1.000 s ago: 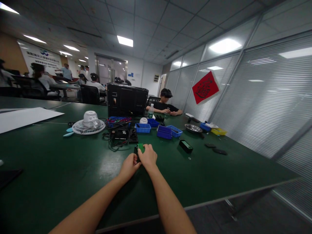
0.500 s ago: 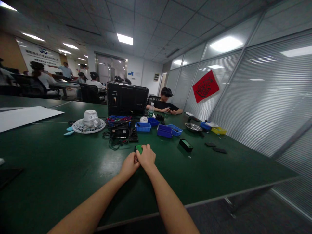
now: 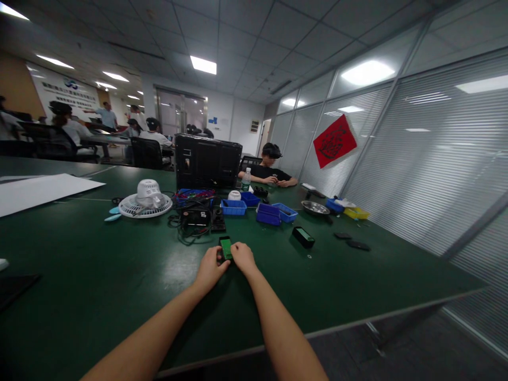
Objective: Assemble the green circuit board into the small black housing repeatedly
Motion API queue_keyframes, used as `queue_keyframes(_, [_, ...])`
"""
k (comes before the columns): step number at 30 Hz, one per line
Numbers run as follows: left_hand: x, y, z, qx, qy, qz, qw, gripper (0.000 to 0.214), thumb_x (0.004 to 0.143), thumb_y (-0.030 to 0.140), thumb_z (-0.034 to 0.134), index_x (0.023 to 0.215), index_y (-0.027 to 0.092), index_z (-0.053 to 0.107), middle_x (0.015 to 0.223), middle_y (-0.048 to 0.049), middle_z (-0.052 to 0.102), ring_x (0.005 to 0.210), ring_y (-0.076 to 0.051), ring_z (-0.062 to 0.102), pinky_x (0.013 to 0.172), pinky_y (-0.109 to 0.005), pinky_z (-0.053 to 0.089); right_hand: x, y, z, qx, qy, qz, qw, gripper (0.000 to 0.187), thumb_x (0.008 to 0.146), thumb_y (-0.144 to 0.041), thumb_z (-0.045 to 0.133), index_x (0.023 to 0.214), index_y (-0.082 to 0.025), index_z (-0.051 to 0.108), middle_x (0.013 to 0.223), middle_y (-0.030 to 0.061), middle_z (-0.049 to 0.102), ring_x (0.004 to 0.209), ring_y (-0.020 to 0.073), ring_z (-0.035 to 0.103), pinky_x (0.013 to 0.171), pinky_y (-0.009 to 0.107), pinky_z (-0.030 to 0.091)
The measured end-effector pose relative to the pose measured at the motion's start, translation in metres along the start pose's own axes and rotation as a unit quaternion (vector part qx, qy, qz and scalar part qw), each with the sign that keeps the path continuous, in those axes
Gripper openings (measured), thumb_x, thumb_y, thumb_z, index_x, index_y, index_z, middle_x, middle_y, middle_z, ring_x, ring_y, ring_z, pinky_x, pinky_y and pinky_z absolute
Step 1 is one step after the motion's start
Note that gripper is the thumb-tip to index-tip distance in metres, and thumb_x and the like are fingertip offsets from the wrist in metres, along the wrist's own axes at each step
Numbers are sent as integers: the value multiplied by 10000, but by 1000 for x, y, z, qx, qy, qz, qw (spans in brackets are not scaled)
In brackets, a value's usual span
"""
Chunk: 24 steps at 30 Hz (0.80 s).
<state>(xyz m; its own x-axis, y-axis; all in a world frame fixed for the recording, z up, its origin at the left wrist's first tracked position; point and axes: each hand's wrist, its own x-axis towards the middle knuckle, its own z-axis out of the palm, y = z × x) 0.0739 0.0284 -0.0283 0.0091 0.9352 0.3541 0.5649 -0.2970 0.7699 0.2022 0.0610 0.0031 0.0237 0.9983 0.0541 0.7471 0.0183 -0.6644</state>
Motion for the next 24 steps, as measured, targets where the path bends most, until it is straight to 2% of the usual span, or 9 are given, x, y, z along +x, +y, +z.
queue_keyframes(2, [1, 0, -3, 23, 17, -3, 1000, 450, 663, 265, 617, 1070, 145, 469, 1009, -82, 526, 901, -180, 545, 815, -306, 432, 1, 2, 7, 75, -36, 11, 996, 225, 815, -328, 408, 749, -168, 552, 539, -7, 585, 417, 98, 522, 417, 184, 385])
queue_keyframes(4, [1, 1, -6, 50, 40, -5, 998, 497, 656, 313, 625, 1089, 124, 469, 1032, -106, 534, 988, -219, 520, 877, -339, 404, 1, 4, 15, 146, -68, 11, 987, 244, 819, -361, 401, 703, -170, 499, 440, -40, 514, 342, 93, 481, 349, 175, 357])
queue_keyframes(7, [2, 0, -9, 59, 65, -3, 996, 513, 682, 355, 599, 1118, 122, 464, 1074, -123, 540, 1054, -237, 501, 906, -349, 388, 1, 4, 23, 210, -103, -14, 972, 286, 829, -387, 375, 648, -178, 444, 426, -51, 495, 327, 89, 474, 315, 169, 346])
queue_keyframes(10, [3, -2, -9, 51, 62, 3, 997, 525, 724, 328, 558, 1184, 112, 426, 1179, -149, 510, 1129, -238, 465, 936, -348, 369, -1, 2, 25, 214, -122, -36, 969, 294, 830, -395, 379, 651, -173, 452, 432, -50, 507, 315, 71, 447, 309, 155, 325])
queue_keyframes(15, [4, -3, -10, 49, 32, -33, 998, 605, 717, 224, 549, 1270, 74, 358, 1297, -174, 438, 1191, -228, 423, 972, -315, 335, -4, -1, 20, 150, -79, -76, 983, 318, 831, -358, 391, 606, -161, 499, 415, -55, 480, 318, 49, 402, 363, 153, 324])
queue_keyframes(19, [2, -1, -15, 54, 18, -50, 997, 639, 708, 195, 543, 1297, 58, 336, 1321, -169, 418, 1209, -219, 406, 986, -277, 312, -5, -2, 18, 120, -34, -112, 986, 331, 833, -336, 390, 594, -155, 530, 479, -33, 530, 378, 49, 445, 466, 165, 373])
queue_keyframes(21, [0, -1, -17, 51, 13, -65, 996, 682, 715, 215, 543, 1328, 59, 286, 1331, -169, 408, 1206, -224, 411, 971, -277, 325, -5, -2, 18, 117, -34, -114, 986, 304, 833, -341, 385, 675, -154, 565, 545, -25, 567, 396, 55, 461, 484, 176, 382])
queue_keyframes(24, [-4, -1, -20, 39, 11, -95, 995, 781, 716, 242, 555, 1375, 84, 167, 1332, -156, 412, 1178, -231, 443, 935, -282, 355, -8, -5, 20, 104, -12, -111, 988, 304, 825, -380, 400, 933, -163, 583, 658, -18, 601, 465, 75, 508, 540, 200, 403])
